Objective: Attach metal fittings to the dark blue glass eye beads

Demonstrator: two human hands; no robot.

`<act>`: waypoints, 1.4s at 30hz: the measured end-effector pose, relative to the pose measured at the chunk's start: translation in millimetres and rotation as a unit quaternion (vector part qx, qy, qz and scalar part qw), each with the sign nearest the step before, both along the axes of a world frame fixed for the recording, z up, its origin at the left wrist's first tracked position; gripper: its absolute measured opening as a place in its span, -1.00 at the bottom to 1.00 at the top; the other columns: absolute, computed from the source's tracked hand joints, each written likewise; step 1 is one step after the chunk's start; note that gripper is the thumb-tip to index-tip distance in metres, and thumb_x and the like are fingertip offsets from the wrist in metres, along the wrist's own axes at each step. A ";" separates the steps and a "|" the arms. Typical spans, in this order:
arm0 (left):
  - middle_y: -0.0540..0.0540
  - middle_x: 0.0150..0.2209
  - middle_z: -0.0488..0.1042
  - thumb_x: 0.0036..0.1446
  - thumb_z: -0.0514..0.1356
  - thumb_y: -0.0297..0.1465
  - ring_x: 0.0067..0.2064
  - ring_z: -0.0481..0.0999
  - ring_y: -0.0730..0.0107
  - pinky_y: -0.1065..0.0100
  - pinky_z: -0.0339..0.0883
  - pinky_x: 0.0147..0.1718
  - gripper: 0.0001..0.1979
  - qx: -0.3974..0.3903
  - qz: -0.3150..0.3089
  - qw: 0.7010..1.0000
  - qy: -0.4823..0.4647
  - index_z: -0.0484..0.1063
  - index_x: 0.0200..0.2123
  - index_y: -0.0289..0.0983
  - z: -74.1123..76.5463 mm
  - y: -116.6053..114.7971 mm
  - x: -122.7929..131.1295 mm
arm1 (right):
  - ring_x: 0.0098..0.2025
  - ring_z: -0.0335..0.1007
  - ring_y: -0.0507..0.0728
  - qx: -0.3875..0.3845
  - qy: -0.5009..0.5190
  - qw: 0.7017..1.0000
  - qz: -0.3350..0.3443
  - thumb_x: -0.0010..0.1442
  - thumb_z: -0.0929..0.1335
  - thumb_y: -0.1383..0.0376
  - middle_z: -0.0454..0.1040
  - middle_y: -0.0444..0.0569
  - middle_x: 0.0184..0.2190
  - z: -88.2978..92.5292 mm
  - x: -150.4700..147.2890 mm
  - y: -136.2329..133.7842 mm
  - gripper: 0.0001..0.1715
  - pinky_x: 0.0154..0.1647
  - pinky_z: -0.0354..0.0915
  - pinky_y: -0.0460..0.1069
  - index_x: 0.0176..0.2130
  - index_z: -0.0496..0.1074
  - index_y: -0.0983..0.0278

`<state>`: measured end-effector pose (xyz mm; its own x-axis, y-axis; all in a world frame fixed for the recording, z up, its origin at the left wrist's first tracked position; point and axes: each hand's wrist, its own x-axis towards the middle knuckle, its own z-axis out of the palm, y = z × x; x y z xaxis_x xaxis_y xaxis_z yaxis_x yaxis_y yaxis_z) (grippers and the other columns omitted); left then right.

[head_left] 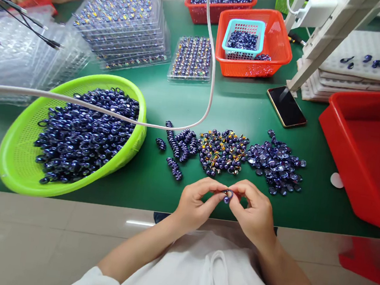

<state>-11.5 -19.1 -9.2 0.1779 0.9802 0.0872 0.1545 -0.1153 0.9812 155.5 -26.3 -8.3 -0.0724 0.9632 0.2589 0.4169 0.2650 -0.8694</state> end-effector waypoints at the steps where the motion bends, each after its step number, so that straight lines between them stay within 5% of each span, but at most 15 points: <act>1: -0.14 -0.31 0.63 0.19 0.28 -0.42 -0.28 0.58 0.30 0.32 0.46 -0.23 -0.90 0.005 -0.001 1.000 0.004 0.61 -0.24 -0.25 -0.9 0.3 0.4 | -0.45 0.35 0.02 -0.008 0.003 1.000 -0.003 0.22 0.33 0.42 0.45 -0.14 -0.44 -0.4 -0.9 0.1 -0.88 -0.45 0.31 -0.08 -0.32 0.45 0.21; 6: -0.14 -0.33 0.61 0.20 0.27 -0.42 -0.29 0.57 0.31 0.32 0.45 -0.24 -0.90 -0.008 -0.025 1.000 0.015 0.60 -0.23 -0.27 -6.1 2.0 1.3 | -0.45 0.34 0.01 -0.033 -0.017 0.999 0.009 0.22 0.32 0.42 0.41 -0.16 -0.47 -0.2 4.0 1.1 -0.87 -0.44 0.29 -0.08 -0.35 0.42 0.22; 10: -0.16 -0.32 0.60 0.19 0.28 -0.37 -0.28 0.58 0.28 0.31 0.47 -0.24 -0.87 -0.049 -0.040 0.998 0.007 0.59 -0.23 -0.29 -6.7 2.8 3.4 | -0.31 0.41 0.06 -0.022 -0.072 0.992 0.097 0.27 0.32 0.42 0.47 -0.10 -0.36 0.1 30.8 8.8 -0.86 -0.28 0.36 -0.04 -0.27 0.46 0.21; 15: -0.16 -0.29 0.62 0.17 0.30 -0.32 -0.28 0.60 0.29 0.34 0.48 -0.25 -0.83 -0.119 -0.001 0.992 -0.047 0.59 -0.24 -0.30 -4.2 6.3 6.4 | -0.18 0.36 0.22 0.098 -0.284 0.953 -0.030 0.28 0.37 0.32 0.49 0.02 -0.27 -8.8 72.2 27.5 -0.85 -0.13 0.34 0.14 -0.14 0.54 0.20; 22: -0.09 -0.36 0.58 0.09 0.36 -0.26 -0.35 0.54 0.38 0.40 0.46 -0.32 -0.77 -0.201 0.011 0.969 -0.141 0.57 -0.27 -0.31 -2.5 11.4 7.0 | -0.20 0.32 0.24 0.137 -0.441 0.886 -0.042 0.27 0.35 0.38 0.49 0.07 -0.26 -23.2 81.8 42.4 -0.86 -0.19 0.31 0.14 -0.26 0.54 0.25; 28: -0.13 -0.24 0.59 0.10 0.36 -0.31 -0.21 0.55 0.35 0.38 0.45 -0.20 -0.81 -0.184 0.019 0.967 -0.177 0.56 -0.27 -0.30 0.0 13.1 7.8 | -0.13 0.49 0.19 0.128 -0.262 0.956 0.026 0.30 0.31 0.41 0.55 0.04 -0.18 -11.0 59.7 23.5 -0.87 -0.10 0.37 0.11 -0.15 0.43 0.26; 31: -0.17 -0.15 0.60 0.09 0.36 -0.33 -0.10 0.57 0.26 0.31 0.46 -0.09 -0.82 -0.170 0.015 0.965 -0.197 0.56 -0.26 -0.30 3.6 12.8 12.8 | -0.30 0.52 0.07 0.061 -0.147 0.984 0.077 0.33 0.29 0.41 0.56 -0.10 -0.31 -3.7 38.0 10.5 -0.85 -0.26 0.41 -0.03 -0.13 0.40 0.21; 38: -0.11 -0.28 0.62 0.05 0.41 -0.34 -0.26 0.58 0.37 0.36 0.46 -0.18 -0.81 -0.219 0.018 0.943 -0.250 0.58 -0.28 -0.31 6.6 10.5 15.2 | -0.35 0.54 0.06 0.007 -0.019 0.998 -0.054 0.29 0.35 0.35 0.55 -0.13 -0.32 -14.0 7.1 0.3 -0.88 -0.28 0.45 -0.06 -0.15 0.44 0.19; 42: -0.05 -0.37 0.61 -0.04 0.47 -0.35 -0.35 0.55 0.45 0.41 0.43 -0.25 -0.78 -0.261 0.040 0.911 -0.318 0.61 -0.31 -0.31 5.6 11.4 11.8 | -0.32 0.55 0.03 -0.011 0.046 0.999 -0.010 0.30 0.36 0.37 0.55 -0.13 -0.25 -10.9 7.7 -1.9 -0.76 -0.27 0.47 -0.07 -0.04 0.48 0.14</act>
